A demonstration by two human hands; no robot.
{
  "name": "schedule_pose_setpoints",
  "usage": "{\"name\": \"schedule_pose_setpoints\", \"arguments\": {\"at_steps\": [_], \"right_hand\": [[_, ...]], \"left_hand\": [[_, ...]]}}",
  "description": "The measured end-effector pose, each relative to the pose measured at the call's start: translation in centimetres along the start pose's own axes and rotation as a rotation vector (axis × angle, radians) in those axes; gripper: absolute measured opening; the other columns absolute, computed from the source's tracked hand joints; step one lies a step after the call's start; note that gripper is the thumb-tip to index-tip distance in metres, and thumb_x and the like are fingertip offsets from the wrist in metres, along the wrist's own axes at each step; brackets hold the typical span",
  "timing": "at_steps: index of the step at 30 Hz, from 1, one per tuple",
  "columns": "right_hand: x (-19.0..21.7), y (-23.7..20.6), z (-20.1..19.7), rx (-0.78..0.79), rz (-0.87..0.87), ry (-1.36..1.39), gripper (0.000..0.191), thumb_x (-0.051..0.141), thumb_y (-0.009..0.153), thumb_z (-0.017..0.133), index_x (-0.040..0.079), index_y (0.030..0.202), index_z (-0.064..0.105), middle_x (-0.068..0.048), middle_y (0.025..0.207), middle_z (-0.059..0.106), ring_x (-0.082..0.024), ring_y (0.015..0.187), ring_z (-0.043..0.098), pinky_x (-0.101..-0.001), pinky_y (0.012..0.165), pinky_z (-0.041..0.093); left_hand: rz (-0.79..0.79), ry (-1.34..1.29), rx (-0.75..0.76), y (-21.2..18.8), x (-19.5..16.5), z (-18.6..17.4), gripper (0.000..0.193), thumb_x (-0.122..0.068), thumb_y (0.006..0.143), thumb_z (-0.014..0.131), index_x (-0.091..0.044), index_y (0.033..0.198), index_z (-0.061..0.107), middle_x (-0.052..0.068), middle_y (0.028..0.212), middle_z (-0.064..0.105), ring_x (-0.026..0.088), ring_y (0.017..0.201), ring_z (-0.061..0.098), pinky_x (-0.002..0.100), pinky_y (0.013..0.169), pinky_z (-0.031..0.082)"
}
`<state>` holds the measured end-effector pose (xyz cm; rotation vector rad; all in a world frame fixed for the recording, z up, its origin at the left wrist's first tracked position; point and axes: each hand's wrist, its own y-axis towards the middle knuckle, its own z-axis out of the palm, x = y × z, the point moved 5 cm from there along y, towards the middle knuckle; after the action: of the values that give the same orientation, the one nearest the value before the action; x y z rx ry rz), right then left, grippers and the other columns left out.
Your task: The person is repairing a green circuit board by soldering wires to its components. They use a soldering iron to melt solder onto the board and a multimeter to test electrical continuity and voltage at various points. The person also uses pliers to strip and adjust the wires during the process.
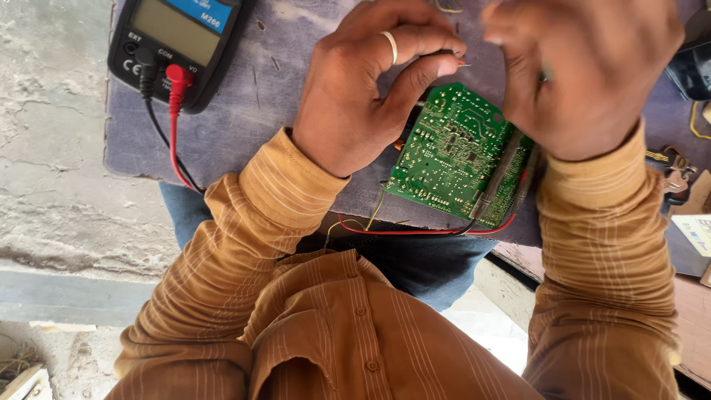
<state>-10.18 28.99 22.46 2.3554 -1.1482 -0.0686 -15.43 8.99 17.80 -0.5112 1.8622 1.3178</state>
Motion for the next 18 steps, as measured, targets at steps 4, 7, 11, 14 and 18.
{"name": "schedule_pose_setpoints", "arguments": {"at_steps": [4, 7, 11, 14, 18], "right_hand": [[1.2, -0.1, -0.9, -0.031, -0.332, -0.485, 0.019, 0.007, 0.097, 0.072, 0.014, 0.115, 0.071, -0.001, 0.112, 0.059, -0.021, 0.106, 0.057, -0.0359, 0.088, 0.044], [1.6, 0.2, -0.9, -0.011, -0.433, -0.543, 0.016, 0.013, 0.094, 0.078, 0.018, 0.109, 0.075, 0.000, 0.106, 0.060, -0.021, 0.100, 0.058, -0.0342, 0.084, 0.044], [2.1, 0.4, -0.6, 0.031, -0.425, -0.536, 0.014, 0.015, 0.096, 0.073, 0.014, 0.109, 0.070, 0.000, 0.109, 0.056, -0.019, 0.102, 0.056, -0.0322, 0.085, 0.040], [2.2, 0.4, -0.3, 0.041, -0.388, -0.540, 0.013, 0.014, 0.097, 0.071, 0.012, 0.109, 0.067, 0.000, 0.110, 0.055, -0.019, 0.101, 0.055, -0.0323, 0.086, 0.040], [2.1, 0.3, 0.3, 0.080, -0.324, -0.506, 0.014, 0.013, 0.095, 0.071, 0.013, 0.108, 0.067, 0.000, 0.110, 0.056, -0.019, 0.101, 0.055, -0.0330, 0.086, 0.040]], "left_hand": [[-0.019, -0.008, 0.023, 0.1, 0.7, 0.6, 0.011, 0.000, 0.103, 0.076, -0.003, 0.112, 0.072, 0.008, 0.114, 0.070, 0.024, 0.106, 0.070, 0.034, 0.094, 0.059], [0.003, 0.030, 0.040, -0.2, 0.7, 0.7, 0.011, -0.002, 0.104, 0.079, -0.004, 0.113, 0.073, 0.006, 0.114, 0.071, 0.023, 0.104, 0.068, 0.033, 0.092, 0.057], [0.029, 0.050, 0.041, -0.4, 0.6, 0.6, 0.010, -0.002, 0.102, 0.077, -0.002, 0.110, 0.071, 0.007, 0.111, 0.070, 0.025, 0.106, 0.066, 0.034, 0.093, 0.056], [0.074, 0.050, 0.040, -0.1, 0.4, 0.6, 0.012, -0.004, 0.101, 0.078, -0.002, 0.109, 0.071, 0.008, 0.111, 0.069, 0.027, 0.106, 0.066, 0.038, 0.094, 0.055], [0.095, 0.080, 0.063, 0.2, 0.3, 0.6, 0.009, -0.004, 0.101, 0.078, -0.003, 0.107, 0.071, 0.006, 0.109, 0.070, 0.026, 0.104, 0.066, 0.037, 0.094, 0.053]]}}
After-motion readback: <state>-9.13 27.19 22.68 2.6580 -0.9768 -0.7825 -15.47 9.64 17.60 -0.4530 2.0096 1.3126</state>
